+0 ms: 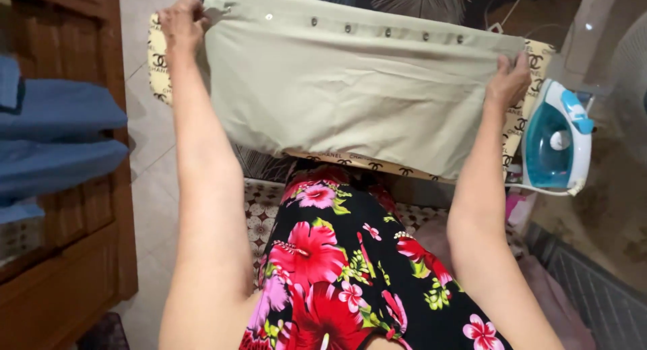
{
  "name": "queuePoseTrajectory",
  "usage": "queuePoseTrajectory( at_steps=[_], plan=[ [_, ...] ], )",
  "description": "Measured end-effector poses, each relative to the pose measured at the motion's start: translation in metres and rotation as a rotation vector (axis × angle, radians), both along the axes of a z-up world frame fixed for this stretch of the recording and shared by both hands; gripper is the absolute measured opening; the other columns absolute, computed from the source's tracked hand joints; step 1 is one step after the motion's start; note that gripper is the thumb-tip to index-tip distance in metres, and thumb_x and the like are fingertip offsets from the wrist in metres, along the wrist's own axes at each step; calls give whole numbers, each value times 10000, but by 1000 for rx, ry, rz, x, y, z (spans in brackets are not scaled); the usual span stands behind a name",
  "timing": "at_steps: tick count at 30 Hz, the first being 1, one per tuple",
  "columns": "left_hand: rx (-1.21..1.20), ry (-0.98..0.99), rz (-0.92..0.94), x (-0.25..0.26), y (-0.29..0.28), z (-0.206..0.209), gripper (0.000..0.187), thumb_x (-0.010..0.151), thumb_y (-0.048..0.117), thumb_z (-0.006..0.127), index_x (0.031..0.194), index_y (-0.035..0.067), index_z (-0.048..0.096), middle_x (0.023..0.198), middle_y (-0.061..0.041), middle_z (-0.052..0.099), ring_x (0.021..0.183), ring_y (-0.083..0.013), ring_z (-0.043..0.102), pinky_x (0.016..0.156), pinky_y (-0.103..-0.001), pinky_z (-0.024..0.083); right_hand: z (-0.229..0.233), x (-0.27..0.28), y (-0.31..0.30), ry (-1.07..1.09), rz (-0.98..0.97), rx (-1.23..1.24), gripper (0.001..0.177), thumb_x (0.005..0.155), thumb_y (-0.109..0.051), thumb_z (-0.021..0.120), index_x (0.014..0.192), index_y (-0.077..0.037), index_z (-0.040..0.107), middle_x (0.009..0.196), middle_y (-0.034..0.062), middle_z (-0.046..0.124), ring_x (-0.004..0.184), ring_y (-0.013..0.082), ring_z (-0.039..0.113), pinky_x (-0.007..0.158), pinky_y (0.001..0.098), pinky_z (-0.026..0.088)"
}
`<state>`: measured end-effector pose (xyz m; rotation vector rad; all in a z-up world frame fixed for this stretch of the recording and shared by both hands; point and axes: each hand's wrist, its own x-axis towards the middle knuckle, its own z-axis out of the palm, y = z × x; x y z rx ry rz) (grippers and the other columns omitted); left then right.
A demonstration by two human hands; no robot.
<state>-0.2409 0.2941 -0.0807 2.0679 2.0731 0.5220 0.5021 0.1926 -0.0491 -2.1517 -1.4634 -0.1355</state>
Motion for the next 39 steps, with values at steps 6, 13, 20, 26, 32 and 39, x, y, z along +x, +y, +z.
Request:
queuePoseTrajectory(
  at_steps=[6,13,20,26,32,39],
  plan=[
    [88,62,277,-42,-18,-72,284,1090,305,657,1353,197,680,1526,-163,382,1375,-493,353,1063,-629,294,-11,4,-2,32,-24,-68,325,942,-169,732,1211,-58,586,1100,199,738,924,418,698,790,483,514],
    [-169,-641,564,-52,-112,-12,348,1020,433,664,901,106,654,728,19,702,604,-76,693,630,-258,590,-2,10,-26,34,115,-36,296,865,-82,781,1054,-31,560,908,173,681,774,364,648,756,450,518],
    [156,-285,495,-35,-105,-69,142,780,180,821,778,145,683,794,7,726,723,-217,660,712,-374,530,-27,22,-18,40,121,22,346,770,-12,841,1047,-12,633,920,124,665,784,324,607,762,403,515],
    [94,-73,348,11,-86,-28,707,786,1,875,1400,184,577,1459,-171,434,1316,-452,457,1080,-563,412,-54,56,-32,176,95,-51,434,794,-185,831,1150,-1,666,1025,162,724,877,333,672,804,403,538],
    [125,44,113,17,-67,3,362,787,-97,803,993,137,619,1302,-136,415,1120,-330,622,896,-433,593,-20,37,-78,276,95,-11,174,858,-121,754,920,-102,592,707,13,698,614,193,687,589,341,538],
    [-250,-71,111,73,-11,-27,591,942,329,983,1415,296,630,1599,-182,189,1442,-546,129,1078,-880,108,51,-7,-172,484,-128,-596,347,841,-347,886,935,-91,672,829,53,693,671,170,628,652,346,526]
  ],
)
